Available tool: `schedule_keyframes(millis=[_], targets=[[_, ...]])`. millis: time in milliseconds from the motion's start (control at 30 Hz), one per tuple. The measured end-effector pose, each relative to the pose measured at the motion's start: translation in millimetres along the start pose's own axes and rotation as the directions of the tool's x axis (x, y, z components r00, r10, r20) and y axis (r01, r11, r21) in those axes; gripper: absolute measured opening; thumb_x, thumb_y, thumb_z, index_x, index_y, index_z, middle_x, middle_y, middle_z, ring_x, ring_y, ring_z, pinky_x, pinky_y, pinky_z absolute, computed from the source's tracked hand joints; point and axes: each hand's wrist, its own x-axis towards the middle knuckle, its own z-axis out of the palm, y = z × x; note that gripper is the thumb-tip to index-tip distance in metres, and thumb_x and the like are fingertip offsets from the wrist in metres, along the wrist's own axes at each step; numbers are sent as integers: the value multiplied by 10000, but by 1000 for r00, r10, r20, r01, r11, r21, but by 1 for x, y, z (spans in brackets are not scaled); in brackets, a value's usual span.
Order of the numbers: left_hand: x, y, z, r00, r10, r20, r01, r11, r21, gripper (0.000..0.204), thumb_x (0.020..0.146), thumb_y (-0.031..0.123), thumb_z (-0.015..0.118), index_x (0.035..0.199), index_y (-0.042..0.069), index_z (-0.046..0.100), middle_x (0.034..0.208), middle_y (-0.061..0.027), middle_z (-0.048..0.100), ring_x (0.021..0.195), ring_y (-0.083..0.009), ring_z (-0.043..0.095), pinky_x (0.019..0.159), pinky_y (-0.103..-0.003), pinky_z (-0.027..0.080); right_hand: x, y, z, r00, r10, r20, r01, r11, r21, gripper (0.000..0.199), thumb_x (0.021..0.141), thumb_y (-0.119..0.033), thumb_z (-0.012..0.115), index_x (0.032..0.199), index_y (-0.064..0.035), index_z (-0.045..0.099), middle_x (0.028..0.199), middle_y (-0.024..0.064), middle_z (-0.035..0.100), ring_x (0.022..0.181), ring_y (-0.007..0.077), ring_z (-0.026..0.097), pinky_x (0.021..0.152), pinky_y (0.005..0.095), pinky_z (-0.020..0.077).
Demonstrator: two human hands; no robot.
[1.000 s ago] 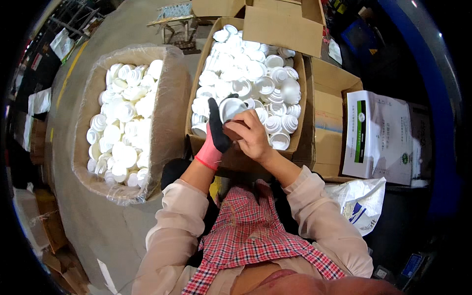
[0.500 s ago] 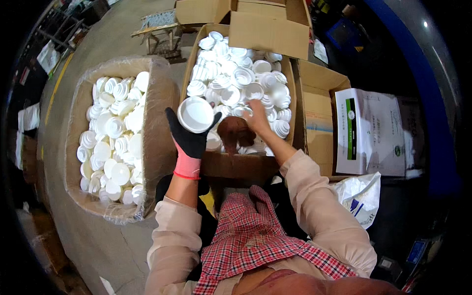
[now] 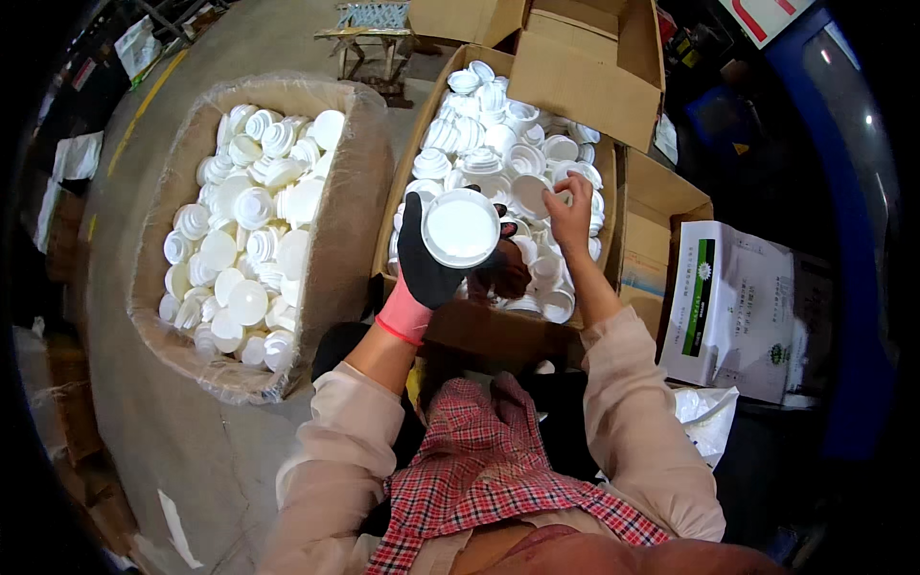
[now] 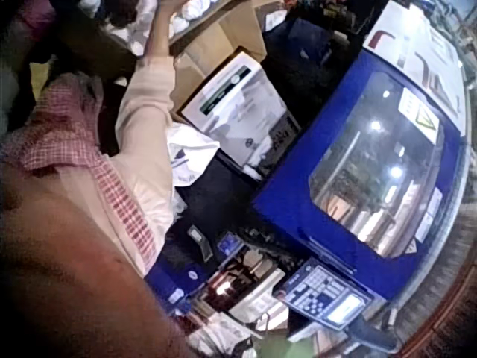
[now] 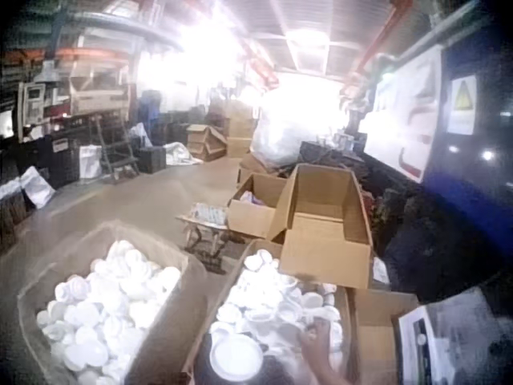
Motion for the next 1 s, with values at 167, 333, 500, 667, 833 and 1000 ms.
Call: schedule_keyframes(millis=[167,333,500,667,833,1000], targets=[[-1,-19,18,984,175,39,-161,770,617,718,981,572,280,1339,-36,410,1299,-240,516,1182,-348,543,1007,-482,449,-42,-85,-47,814,-36,580,-492,488,721,398,717,-33,729,1059,-84,532,1389,129,448,1225,220,460,1000,344,407],[-5,-26,41,922,351,163,-223,140,965,506,940,332,570,1280,-29,472,1149,-168,625,1051,-264,621,909,-445,506,-57,-85,-62,827,-54,559,-497,394,773,648,668,-7,771,1241,-87,479,1297,80,503,1156,197,517,945,323,465],[4,-31,45,884,456,102,-205,184,961,389,769,127,780,1092,-8,609,1067,-119,676,1006,-213,642,875,-334,487,-57,-81,-70,920,-69,386,-330,396,857,775,620,-68,847,1293,-124,466,1296,65,508,1179,225,515,1007,364,439],[-2,-38,39,904,405,139,-200,113,973,488,798,86,726,1232,-10,524,1137,-112,639,1031,-212,628,874,-334,503,-60,-98,-72,900,-218,378,-229,502,834,711,616,8,819,1247,-128,519,1363,107,458,1262,254,449,1039,375,407],[1,-42,37,992,45,-120,-39,998,48,611,794,47,685,1348,-19,436,1270,-125,551,1142,-199,553,965,-331,459,-69,-125,-74,801,-473,366,326,858,396,565,661,-6,789,1188,-118,619,1384,147,420,1262,331,443,1016,413,393],[1,-48,4,973,196,-121,-79,777,625,547,870,63,586,1379,-22,403,1341,-128,503,1196,-209,515,1016,-332,416,-75,-139,-69,774,-581,253,559,814,160,619,672,-54,791,1249,-80,568,1312,165,482,1184,358,481,980,424,409]])
